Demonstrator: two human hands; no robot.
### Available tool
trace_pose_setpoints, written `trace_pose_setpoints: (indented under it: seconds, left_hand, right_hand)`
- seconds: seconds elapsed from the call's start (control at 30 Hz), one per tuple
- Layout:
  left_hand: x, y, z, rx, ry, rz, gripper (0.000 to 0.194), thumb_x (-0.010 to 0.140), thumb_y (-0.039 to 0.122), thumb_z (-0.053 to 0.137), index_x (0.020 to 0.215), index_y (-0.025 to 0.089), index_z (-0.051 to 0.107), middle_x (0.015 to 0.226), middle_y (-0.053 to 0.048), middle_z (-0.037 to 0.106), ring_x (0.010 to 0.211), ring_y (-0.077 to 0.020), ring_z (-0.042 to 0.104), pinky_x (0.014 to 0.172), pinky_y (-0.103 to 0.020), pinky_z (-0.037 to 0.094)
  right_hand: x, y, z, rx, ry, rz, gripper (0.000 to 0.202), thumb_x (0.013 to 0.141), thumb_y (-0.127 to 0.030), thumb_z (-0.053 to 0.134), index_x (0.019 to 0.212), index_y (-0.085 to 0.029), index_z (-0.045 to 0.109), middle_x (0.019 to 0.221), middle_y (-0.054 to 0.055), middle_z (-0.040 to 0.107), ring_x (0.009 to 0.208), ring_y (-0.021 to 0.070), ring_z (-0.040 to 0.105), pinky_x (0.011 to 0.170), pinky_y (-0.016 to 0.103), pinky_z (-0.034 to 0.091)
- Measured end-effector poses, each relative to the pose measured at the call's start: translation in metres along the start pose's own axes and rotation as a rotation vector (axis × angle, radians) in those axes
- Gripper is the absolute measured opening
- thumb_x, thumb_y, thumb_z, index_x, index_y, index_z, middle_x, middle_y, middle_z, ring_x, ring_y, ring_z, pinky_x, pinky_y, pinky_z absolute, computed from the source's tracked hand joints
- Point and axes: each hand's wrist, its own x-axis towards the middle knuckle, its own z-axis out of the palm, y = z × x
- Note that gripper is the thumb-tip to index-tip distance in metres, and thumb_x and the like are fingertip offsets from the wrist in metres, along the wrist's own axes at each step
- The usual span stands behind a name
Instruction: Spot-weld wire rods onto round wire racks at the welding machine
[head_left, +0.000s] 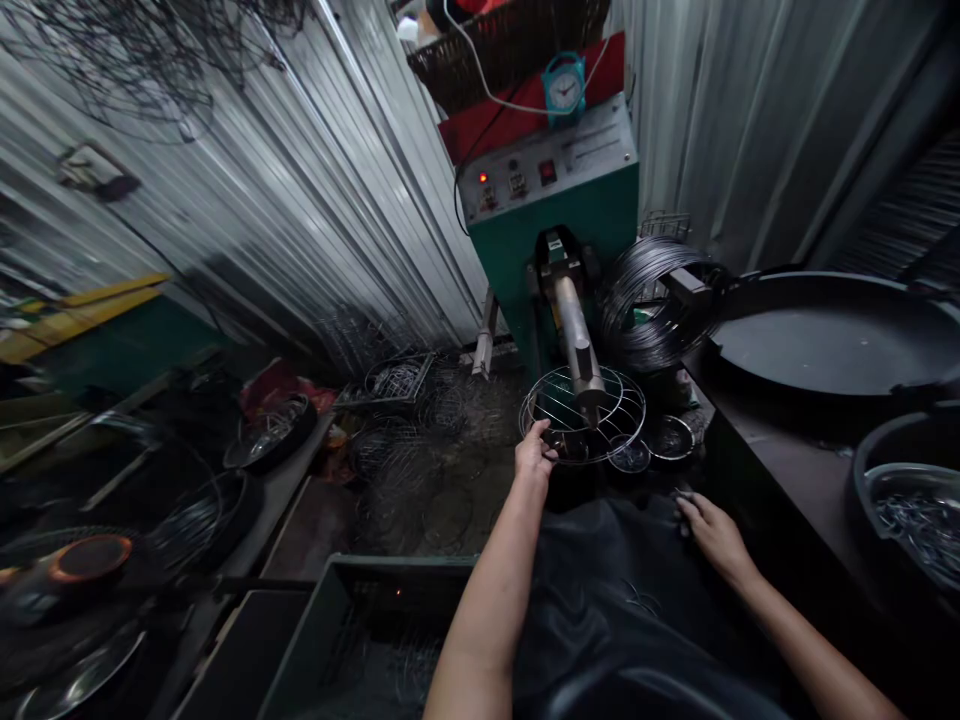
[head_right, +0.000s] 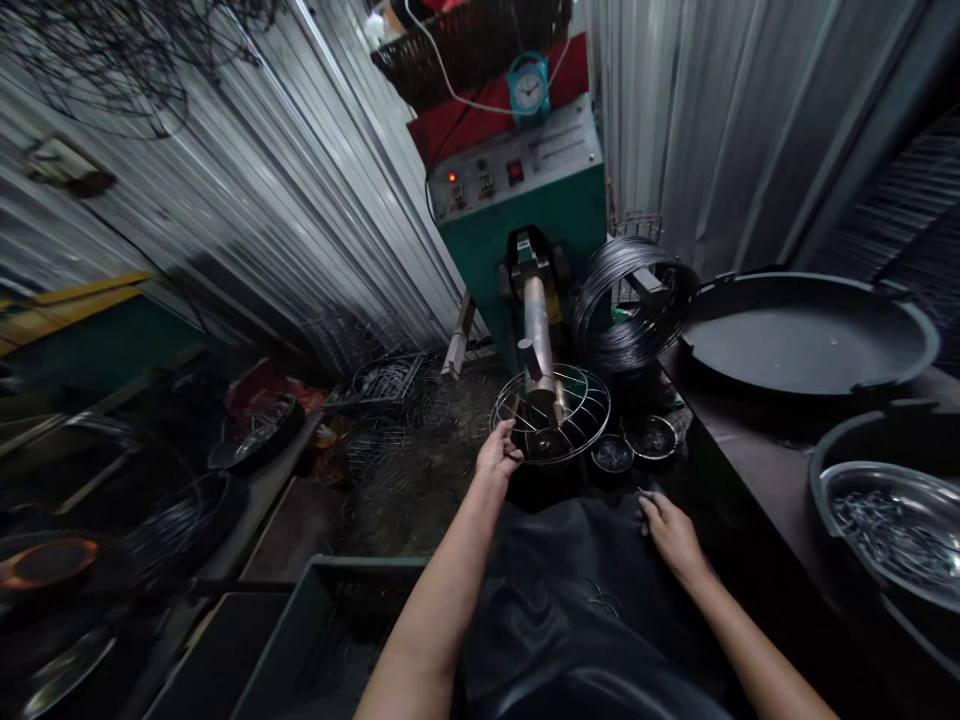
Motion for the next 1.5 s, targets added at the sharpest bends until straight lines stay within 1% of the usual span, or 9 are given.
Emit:
trace_pose_setpoints:
  seconds: [0.2, 0.33, 0.43, 0.57, 0.77, 0.87, 0.97, 1.3, 1.5]
  left_hand:
    - [-0.005, -0.008, -0.003, -0.059, 0.021, 0.051, 0.027, 0.056, 0.015, 0.071, 0.059, 0.016, 0.044, 0.044, 0.012, 0.024, 0.034, -0.0001, 0.019, 0.032, -0.016, 0.015]
    - [-0.01, -0.014, -0.005, -0.076, 0.024, 0.101, 0.029, 0.055, 0.017, 0.072, 0.059, 0.016, 0.043, 0.045, 0.011, 0.026, 0.035, -0.0003, 0.022, 0.033, -0.016, 0.017]
    - [-0.012, -0.019, -0.007, -0.082, 0.013, 0.152, 0.033, 0.053, 0.02, 0.074, 0.06, 0.016, 0.042, 0.047, 0.011, 0.028, 0.036, 0.0001, 0.023, 0.034, -0.016, 0.017]
    - [-0.016, -0.023, -0.006, -0.091, 0.0, 0.185, 0.039, 0.051, 0.024, 0.076, 0.063, 0.017, 0.04, 0.049, 0.011, 0.031, 0.036, 0.0002, 0.024, 0.035, -0.016, 0.017]
    - [-0.026, -0.027, -0.002, -0.114, 0.025, 0.215, 0.046, 0.05, 0.023, 0.077, 0.066, 0.019, 0.034, 0.05, 0.011, 0.033, 0.036, -0.0005, 0.027, 0.033, -0.016, 0.016]
    - [-0.03, -0.029, -0.001, -0.098, 0.023, 0.228, 0.046, 0.05, 0.025, 0.077, 0.066, 0.019, 0.035, 0.051, 0.01, 0.035, 0.037, -0.0013, 0.031, 0.033, -0.015, 0.018]
    - [-0.031, -0.031, -0.002, -0.053, 0.042, 0.26, 0.045, 0.051, 0.028, 0.078, 0.068, 0.018, 0.038, 0.055, 0.008, 0.04, 0.04, -0.0026, 0.038, 0.034, -0.015, 0.022]
    - [-0.03, -0.034, -0.002, -0.066, 0.036, 0.303, 0.043, 0.052, 0.025, 0.077, 0.072, 0.018, 0.039, 0.059, 0.006, 0.044, 0.045, -0.0047, 0.044, 0.036, -0.015, 0.027]
    - [-0.025, -0.037, -0.004, -0.04, 0.068, 0.301, 0.043, 0.054, 0.029, 0.077, 0.073, 0.018, 0.04, 0.061, 0.005, 0.047, 0.046, -0.0051, 0.047, 0.037, -0.015, 0.029]
  right_hand:
    - [0.004, -0.065, 0.021, 0.131, 0.04, -0.204, 0.04, 0.082, -0.045, 0.045, 0.101, -0.015, 0.062, 0.067, 0.003, 0.063, 0.053, 0.0128, 0.055, 0.054, 0.025, 0.046]
    - [0.018, -0.086, 0.042, 0.117, 0.028, -0.29, 0.04, 0.082, -0.043, 0.044, 0.104, -0.015, 0.062, 0.068, 0.004, 0.064, 0.054, 0.0145, 0.056, 0.056, 0.027, 0.048]
    - [0.021, -0.091, 0.049, 0.113, 0.022, -0.319, 0.04, 0.083, -0.041, 0.044, 0.108, -0.016, 0.062, 0.07, 0.004, 0.065, 0.054, 0.0153, 0.056, 0.059, 0.029, 0.048]
    - [0.012, -0.095, 0.044, 0.14, 0.06, -0.269, 0.042, 0.085, -0.039, 0.041, 0.114, -0.014, 0.058, 0.073, 0.005, 0.066, 0.059, 0.0156, 0.058, 0.064, 0.031, 0.049]
    - [0.008, -0.109, 0.044, 0.281, -0.028, -0.29, 0.037, 0.085, -0.041, 0.044, 0.11, -0.016, 0.057, 0.086, 0.006, 0.068, 0.066, 0.0145, 0.061, 0.067, 0.029, 0.051]
    - [0.013, -0.109, 0.054, 0.227, -0.087, -0.353, 0.032, 0.082, -0.042, 0.049, 0.097, -0.018, 0.064, 0.082, 0.005, 0.069, 0.069, 0.017, 0.063, 0.066, 0.029, 0.051]
    - [0.018, -0.104, 0.061, 0.158, -0.106, -0.341, 0.031, 0.08, -0.043, 0.049, 0.09, -0.019, 0.067, 0.076, 0.004, 0.07, 0.069, 0.0194, 0.064, 0.063, 0.03, 0.051]
    - [0.022, -0.101, 0.06, 0.118, -0.071, -0.297, 0.036, 0.082, -0.044, 0.045, 0.096, -0.018, 0.065, 0.064, 0.003, 0.065, 0.049, 0.0157, 0.057, 0.052, 0.028, 0.048]
    - [0.021, -0.1, 0.065, 0.097, -0.054, -0.31, 0.034, 0.084, -0.042, 0.044, 0.097, -0.018, 0.064, 0.068, 0.003, 0.066, 0.051, 0.0158, 0.058, 0.053, 0.027, 0.047]
